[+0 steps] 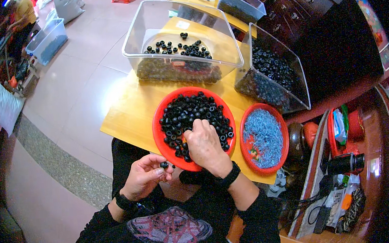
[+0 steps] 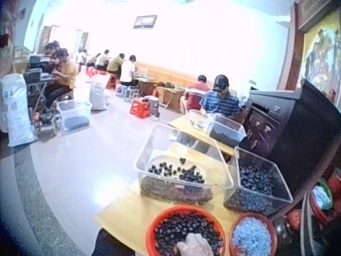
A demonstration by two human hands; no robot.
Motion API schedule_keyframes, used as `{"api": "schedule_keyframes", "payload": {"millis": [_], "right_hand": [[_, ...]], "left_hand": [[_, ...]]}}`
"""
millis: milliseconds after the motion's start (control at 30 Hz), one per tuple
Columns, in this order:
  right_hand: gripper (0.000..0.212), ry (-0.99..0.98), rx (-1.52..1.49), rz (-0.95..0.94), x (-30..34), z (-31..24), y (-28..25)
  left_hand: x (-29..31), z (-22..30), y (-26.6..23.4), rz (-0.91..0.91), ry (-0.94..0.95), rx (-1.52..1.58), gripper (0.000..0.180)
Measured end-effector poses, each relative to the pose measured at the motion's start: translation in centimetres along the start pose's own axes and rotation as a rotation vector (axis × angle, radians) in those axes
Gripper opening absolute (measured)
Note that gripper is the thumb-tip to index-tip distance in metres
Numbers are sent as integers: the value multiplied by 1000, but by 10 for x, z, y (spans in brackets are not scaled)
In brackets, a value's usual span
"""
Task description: Assembling small plastic components by inserting red pieces into black circular parts.
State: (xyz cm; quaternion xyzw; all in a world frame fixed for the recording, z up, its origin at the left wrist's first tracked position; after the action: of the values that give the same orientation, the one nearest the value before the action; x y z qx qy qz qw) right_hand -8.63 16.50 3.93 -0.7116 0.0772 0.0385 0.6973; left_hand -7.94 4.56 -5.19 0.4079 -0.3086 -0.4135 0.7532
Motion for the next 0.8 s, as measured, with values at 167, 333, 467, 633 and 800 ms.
{"api": "schedule_keyframes", "payload": {"millis": [167,333,467,633,800], "right_hand": [[1,17,6,7,0,-1,2],[4,38,-32,16,0,3,3],[5,45,-119,89,9,6,-12],[6,354,-693,-159,42,6,-14],[7,487,-1266,-334,74,-11,17]], "left_hand": [[-1,-1,-2,-11,2,24,25],[-1,-2,2,-4,-2,15,24],[-1,-1,7,2,6,23,22],[1,4,17,34,1,-188,19],[-1,16,56,-171,236,-438,21]]}}
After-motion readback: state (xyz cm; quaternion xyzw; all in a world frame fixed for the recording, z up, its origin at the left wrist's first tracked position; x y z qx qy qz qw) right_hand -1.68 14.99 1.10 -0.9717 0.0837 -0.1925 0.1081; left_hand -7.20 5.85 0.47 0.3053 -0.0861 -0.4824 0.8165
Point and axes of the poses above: each hand's wrist, its own x-axis away from the middle knuckle, its own y-axis out of the palm, z = x × y, the point moved 10 cm from there along -x, towards the middle knuckle, and after that the axes turned 6 degrees about x, right-handed, at the moved point
